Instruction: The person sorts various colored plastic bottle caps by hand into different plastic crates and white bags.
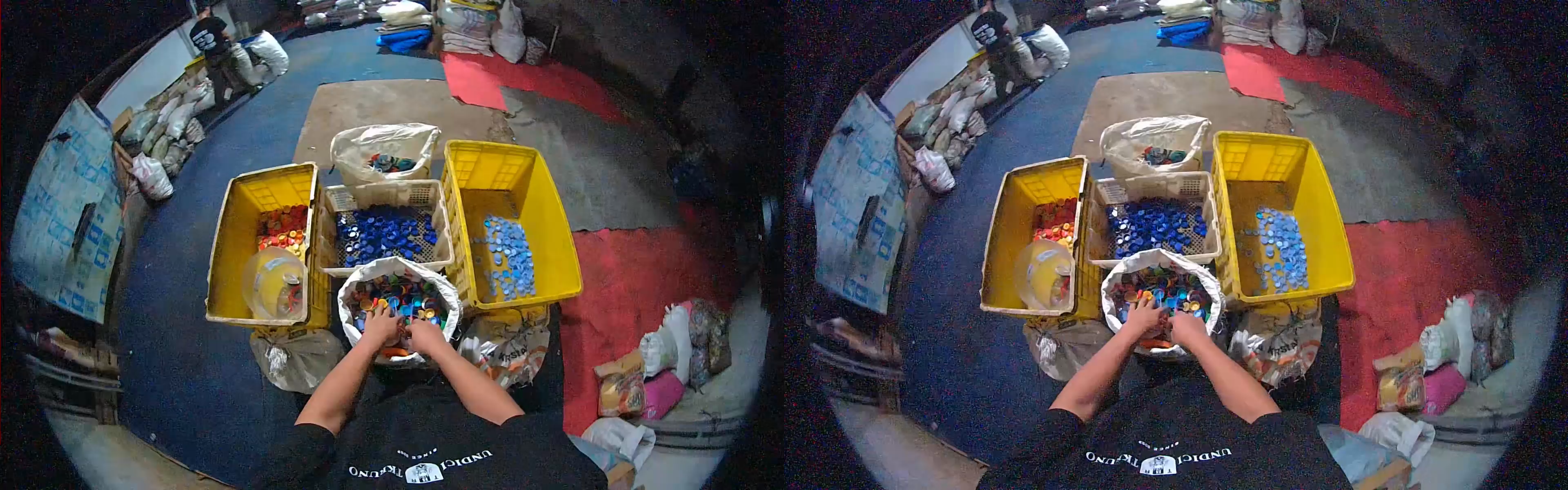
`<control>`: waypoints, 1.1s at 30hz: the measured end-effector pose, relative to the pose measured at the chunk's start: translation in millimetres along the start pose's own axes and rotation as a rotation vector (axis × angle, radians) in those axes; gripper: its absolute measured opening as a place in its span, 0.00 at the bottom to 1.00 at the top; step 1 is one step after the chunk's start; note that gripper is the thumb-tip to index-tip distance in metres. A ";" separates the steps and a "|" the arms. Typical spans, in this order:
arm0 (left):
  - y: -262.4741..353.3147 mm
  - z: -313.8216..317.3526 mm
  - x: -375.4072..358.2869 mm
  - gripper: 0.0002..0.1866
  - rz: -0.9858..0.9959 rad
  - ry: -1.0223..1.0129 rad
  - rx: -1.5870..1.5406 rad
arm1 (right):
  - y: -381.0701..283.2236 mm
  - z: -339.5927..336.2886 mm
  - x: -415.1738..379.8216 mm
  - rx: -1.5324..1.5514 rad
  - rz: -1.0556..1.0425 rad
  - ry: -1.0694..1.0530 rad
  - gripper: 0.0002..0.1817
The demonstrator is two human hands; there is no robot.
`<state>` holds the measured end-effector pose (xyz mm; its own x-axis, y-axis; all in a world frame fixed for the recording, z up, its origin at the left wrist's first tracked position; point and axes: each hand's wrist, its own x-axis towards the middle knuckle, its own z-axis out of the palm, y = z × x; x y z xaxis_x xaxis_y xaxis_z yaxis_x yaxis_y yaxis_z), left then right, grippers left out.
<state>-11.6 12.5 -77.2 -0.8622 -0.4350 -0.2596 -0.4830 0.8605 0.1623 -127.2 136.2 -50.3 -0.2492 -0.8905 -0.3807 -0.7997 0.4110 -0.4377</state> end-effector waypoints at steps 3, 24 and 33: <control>-8.4 -2.8 3.2 0.16 -0.052 -0.107 -0.087 | 17.3 20.6 12.3 0.151 0.033 -0.008 0.11; -71.9 -78.8 0.6 0.14 -0.057 0.183 -0.964 | -31.6 -30.4 -1.4 0.496 0.124 0.058 0.20; -31.2 -72.2 -34.2 0.17 0.113 0.085 -0.532 | 56.8 -4.1 75.8 0.334 0.428 0.189 0.18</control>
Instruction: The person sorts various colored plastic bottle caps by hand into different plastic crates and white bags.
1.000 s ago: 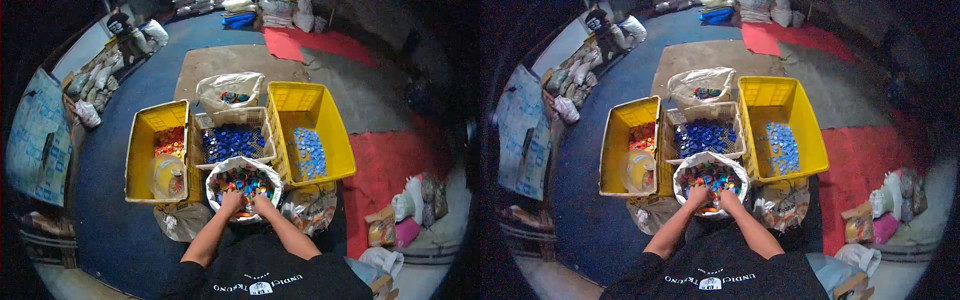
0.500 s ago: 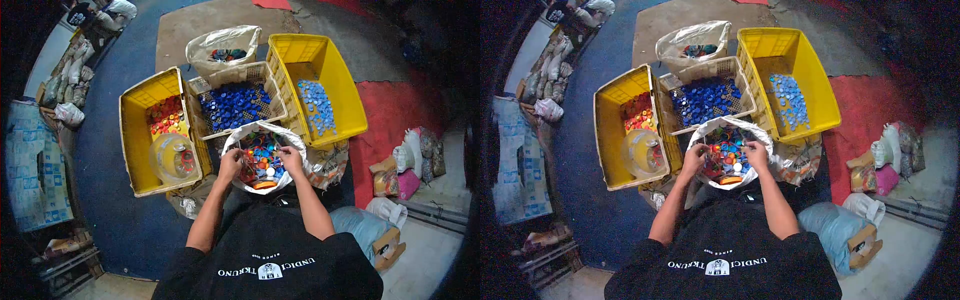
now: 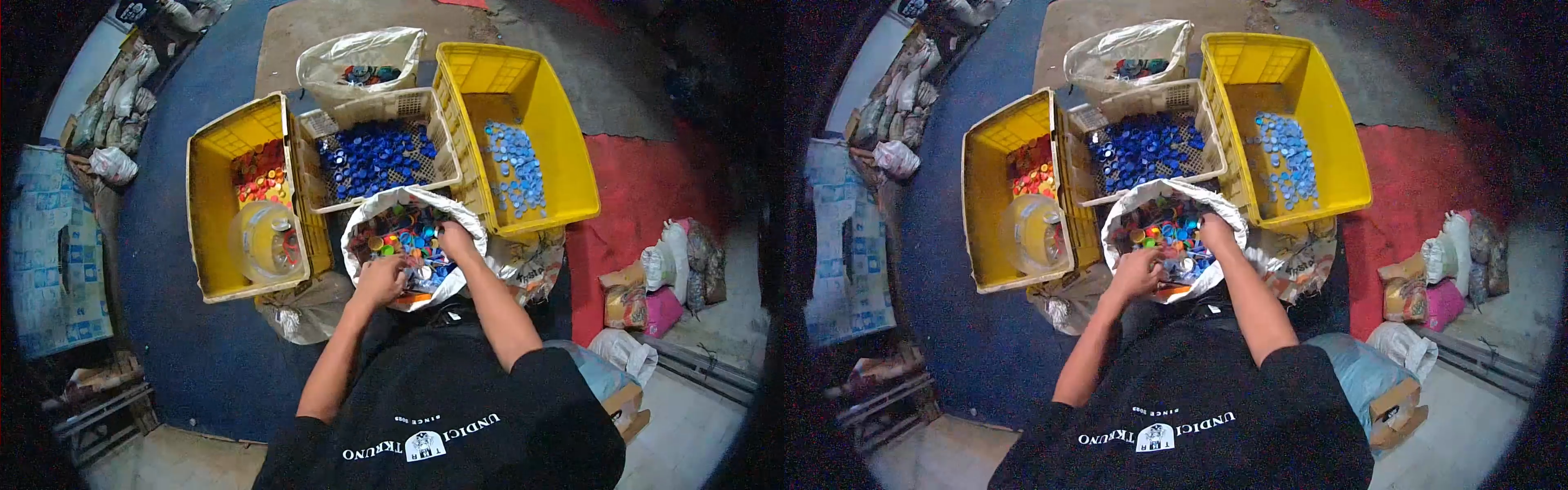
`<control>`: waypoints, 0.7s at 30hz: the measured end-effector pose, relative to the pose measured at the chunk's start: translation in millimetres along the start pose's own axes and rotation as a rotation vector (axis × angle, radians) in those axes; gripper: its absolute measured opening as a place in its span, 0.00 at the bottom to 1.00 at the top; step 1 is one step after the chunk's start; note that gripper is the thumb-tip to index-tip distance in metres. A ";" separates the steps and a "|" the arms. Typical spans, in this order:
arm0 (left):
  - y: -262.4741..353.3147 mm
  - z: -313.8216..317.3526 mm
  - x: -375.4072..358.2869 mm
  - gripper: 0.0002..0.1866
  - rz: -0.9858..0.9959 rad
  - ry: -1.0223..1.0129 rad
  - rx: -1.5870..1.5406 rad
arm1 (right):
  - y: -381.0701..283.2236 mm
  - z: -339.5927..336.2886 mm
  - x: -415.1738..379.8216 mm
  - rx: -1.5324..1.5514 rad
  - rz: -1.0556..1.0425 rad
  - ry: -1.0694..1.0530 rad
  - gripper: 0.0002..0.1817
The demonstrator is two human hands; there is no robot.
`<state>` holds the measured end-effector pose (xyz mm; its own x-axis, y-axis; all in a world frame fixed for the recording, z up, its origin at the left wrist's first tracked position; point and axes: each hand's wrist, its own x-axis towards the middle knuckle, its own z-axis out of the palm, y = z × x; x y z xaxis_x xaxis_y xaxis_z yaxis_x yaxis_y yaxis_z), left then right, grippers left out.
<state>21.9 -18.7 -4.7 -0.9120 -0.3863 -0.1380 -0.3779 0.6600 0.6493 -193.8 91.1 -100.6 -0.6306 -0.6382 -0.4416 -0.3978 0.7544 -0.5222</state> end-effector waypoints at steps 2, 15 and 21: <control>16.0 7.0 -10.6 0.16 -0.055 -0.021 0.104 | -10.4 -6.7 -4.8 -0.116 0.042 -0.039 0.18; 17.9 16.1 -2.6 0.16 -0.049 0.349 0.106 | 10.5 -0.3 -48.6 0.279 -0.069 0.050 0.10; 0.7 69.4 67.5 0.12 -0.119 0.033 0.529 | 24.2 -2.9 -70.7 0.098 -0.129 -0.092 0.09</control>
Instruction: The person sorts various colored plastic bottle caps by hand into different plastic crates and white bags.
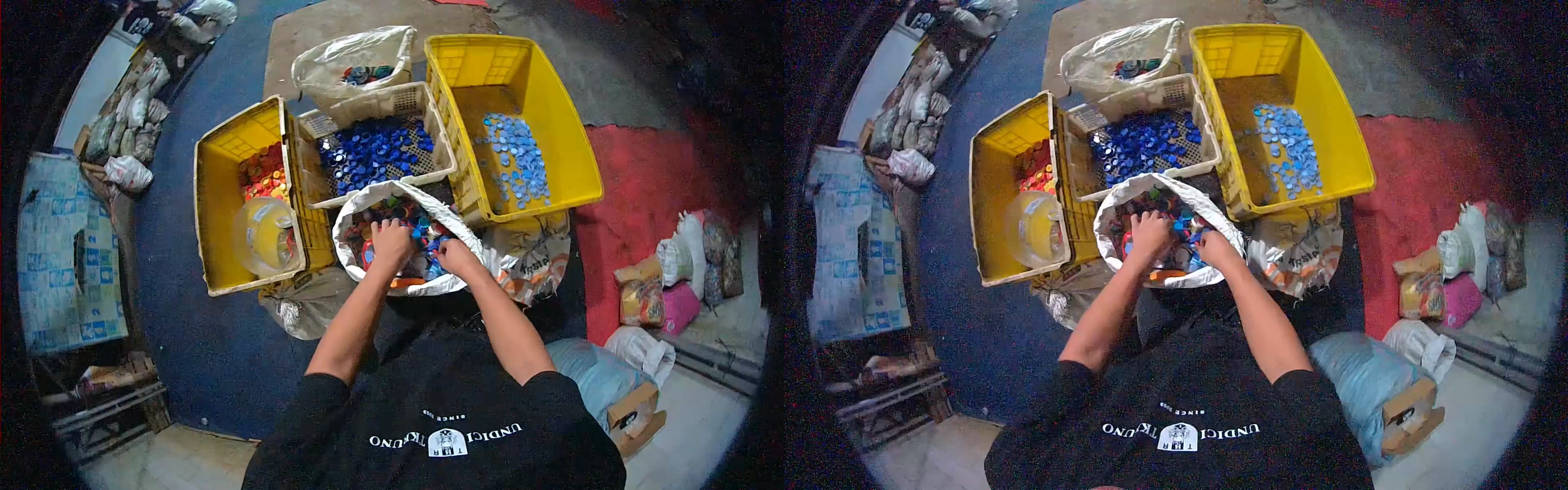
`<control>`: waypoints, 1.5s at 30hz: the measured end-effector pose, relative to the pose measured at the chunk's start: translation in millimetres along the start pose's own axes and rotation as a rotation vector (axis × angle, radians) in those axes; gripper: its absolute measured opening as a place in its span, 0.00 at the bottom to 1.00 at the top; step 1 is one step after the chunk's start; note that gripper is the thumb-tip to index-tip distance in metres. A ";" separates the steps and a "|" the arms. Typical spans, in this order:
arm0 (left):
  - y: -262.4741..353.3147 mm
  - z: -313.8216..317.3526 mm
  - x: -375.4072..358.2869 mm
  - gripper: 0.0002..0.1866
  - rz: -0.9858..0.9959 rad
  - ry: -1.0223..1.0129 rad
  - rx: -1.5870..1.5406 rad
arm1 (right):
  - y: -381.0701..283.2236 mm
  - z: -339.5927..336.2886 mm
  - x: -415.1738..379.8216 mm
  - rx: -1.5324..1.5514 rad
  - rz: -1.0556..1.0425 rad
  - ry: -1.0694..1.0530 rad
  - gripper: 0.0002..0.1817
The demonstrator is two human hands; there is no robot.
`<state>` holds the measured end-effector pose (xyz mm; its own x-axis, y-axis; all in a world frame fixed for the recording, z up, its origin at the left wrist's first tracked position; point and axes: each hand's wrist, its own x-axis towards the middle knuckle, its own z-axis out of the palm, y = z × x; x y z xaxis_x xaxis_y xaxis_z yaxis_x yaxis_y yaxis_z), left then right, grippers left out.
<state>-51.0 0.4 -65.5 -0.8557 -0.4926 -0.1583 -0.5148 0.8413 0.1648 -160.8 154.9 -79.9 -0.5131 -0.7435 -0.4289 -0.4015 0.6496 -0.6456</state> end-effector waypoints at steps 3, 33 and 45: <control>1.2 11.2 10.9 0.13 -0.020 -0.052 0.115 | 9.3 1.4 4.6 -0.037 0.070 -0.059 0.15; -6.4 -19.8 -76.0 0.15 -0.018 -0.017 -0.116 | 8.2 12.8 103.7 -0.149 0.244 0.018 0.29; -4.5 -31.4 -51.8 0.14 -0.510 -0.169 -1.475 | -55.1 -22.7 -10.4 0.372 -0.171 0.336 0.12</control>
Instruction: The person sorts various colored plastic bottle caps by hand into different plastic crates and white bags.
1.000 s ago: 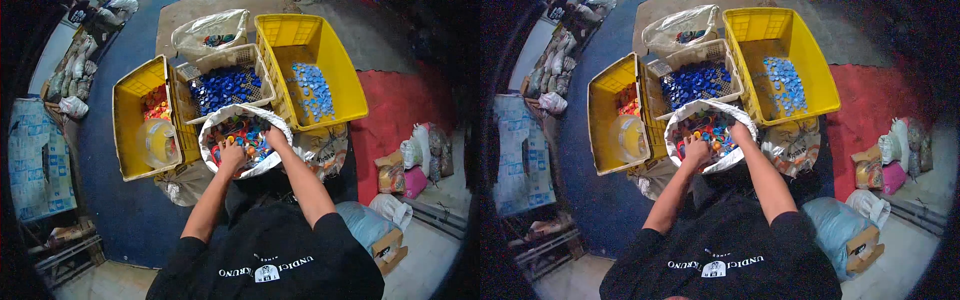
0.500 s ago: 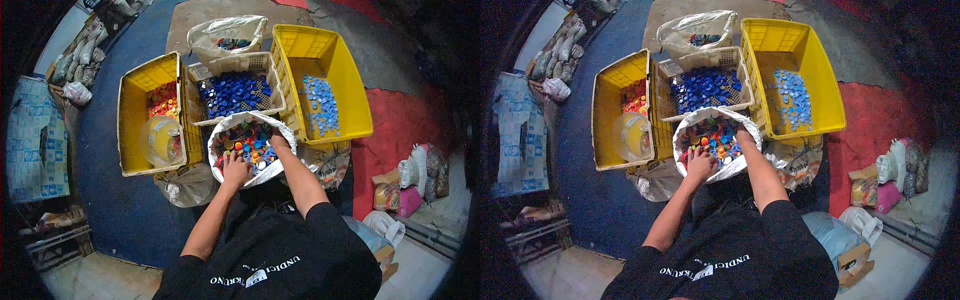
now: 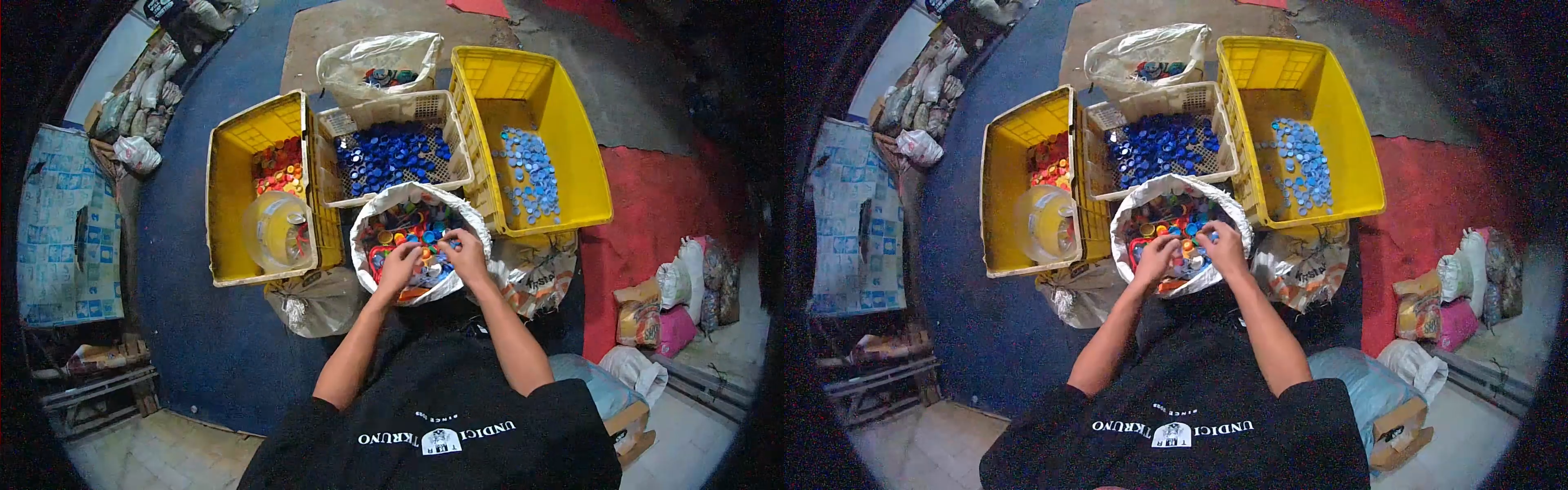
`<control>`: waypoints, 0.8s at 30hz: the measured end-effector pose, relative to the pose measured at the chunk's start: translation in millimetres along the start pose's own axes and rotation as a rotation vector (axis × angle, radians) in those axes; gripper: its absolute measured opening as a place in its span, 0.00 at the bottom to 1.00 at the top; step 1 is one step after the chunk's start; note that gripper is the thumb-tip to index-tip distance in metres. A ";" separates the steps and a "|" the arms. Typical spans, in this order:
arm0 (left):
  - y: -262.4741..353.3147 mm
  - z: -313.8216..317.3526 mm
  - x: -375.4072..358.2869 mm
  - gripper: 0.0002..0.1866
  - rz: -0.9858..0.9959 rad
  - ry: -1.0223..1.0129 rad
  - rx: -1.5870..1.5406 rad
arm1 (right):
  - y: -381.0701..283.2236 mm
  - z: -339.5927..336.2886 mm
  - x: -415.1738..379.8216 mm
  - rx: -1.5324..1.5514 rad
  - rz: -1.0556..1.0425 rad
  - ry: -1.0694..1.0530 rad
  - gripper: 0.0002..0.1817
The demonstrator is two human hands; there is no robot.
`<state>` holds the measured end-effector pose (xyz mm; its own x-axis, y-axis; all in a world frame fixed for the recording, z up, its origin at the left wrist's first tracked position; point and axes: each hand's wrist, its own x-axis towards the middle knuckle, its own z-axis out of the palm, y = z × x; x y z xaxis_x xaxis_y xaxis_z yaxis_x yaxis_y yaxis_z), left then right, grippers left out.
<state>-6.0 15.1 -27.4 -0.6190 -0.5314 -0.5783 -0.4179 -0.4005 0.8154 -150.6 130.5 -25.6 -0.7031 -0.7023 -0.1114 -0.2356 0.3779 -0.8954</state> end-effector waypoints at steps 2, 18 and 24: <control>-2.1 2.0 6.1 0.21 -0.188 -0.136 -0.461 | -10.1 -3.1 -7.7 -0.030 -0.101 0.007 0.16; 3.2 -29.9 -33.6 0.15 -0.120 -0.104 -1.019 | -31.1 14.0 14.7 0.008 -0.112 -0.012 0.15; 28.9 -58.0 -73.9 0.13 -0.172 0.152 -0.977 | 33.5 42.8 90.7 -0.623 0.389 -0.312 0.25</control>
<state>66.2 -0.5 37.4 -0.4818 -0.4708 -0.7391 0.2774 -0.8820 0.3809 -193.5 53.6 -84.1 -0.6131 -0.5526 -0.5646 -0.4087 0.8334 -0.3719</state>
